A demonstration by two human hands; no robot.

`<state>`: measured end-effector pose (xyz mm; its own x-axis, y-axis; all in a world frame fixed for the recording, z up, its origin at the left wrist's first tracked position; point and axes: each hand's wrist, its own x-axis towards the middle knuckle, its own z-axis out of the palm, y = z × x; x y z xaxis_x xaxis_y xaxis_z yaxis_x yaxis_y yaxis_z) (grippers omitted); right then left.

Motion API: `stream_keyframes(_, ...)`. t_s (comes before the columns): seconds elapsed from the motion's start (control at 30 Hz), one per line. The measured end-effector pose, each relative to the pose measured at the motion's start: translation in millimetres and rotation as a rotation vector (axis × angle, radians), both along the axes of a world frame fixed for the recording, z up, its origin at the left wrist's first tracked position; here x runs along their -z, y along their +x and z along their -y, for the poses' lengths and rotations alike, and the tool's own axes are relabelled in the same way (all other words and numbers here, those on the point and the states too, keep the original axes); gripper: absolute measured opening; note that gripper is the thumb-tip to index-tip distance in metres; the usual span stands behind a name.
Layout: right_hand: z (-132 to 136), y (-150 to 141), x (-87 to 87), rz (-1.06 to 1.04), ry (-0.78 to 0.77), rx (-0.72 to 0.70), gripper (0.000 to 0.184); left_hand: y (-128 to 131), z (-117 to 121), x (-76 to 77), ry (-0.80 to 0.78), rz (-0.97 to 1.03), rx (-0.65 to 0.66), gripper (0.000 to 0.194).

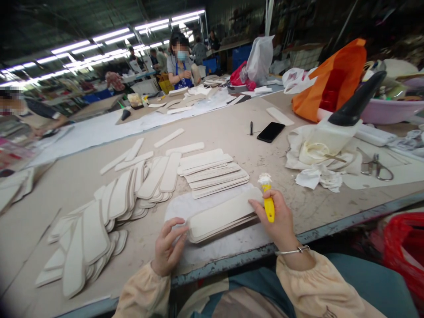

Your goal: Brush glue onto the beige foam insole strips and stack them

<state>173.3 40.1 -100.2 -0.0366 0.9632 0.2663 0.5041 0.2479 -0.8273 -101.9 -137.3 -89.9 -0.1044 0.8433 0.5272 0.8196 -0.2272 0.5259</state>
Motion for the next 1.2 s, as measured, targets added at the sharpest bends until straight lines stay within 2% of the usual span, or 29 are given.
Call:
stream_keyframes(0.27,0.2,-1.0,-0.6,0.046,0.042,-0.007,0.037,2.4,-3.2,0.7,0.008,-0.144,0.061,0.032)
stream_keyframes(0.6,0.3,-2.9,-1.4,0.078,0.1,-0.035,0.032,2.8,-4.1,1.2,0.011,-0.212,0.07,0.037)
stream_keyframes(0.87,-2.0,-0.7,-6.0,0.075,0.079,-0.07,0.027,0.5,-5.7,3.1,0.009,-0.253,0.093,0.04)
stream_keyframes(1.03,-8.1,5.7,-2.3,-0.006,0.068,-0.084,0.021,-3.4,-6.0,6.5,0.021,-0.268,0.108,0.042)
stream_keyframes(1.2,-10.2,6.3,2.7,0.03,0.07,-0.095,0.018,-7.1,-7.0,9.7,0.03,-0.279,0.12,0.042)
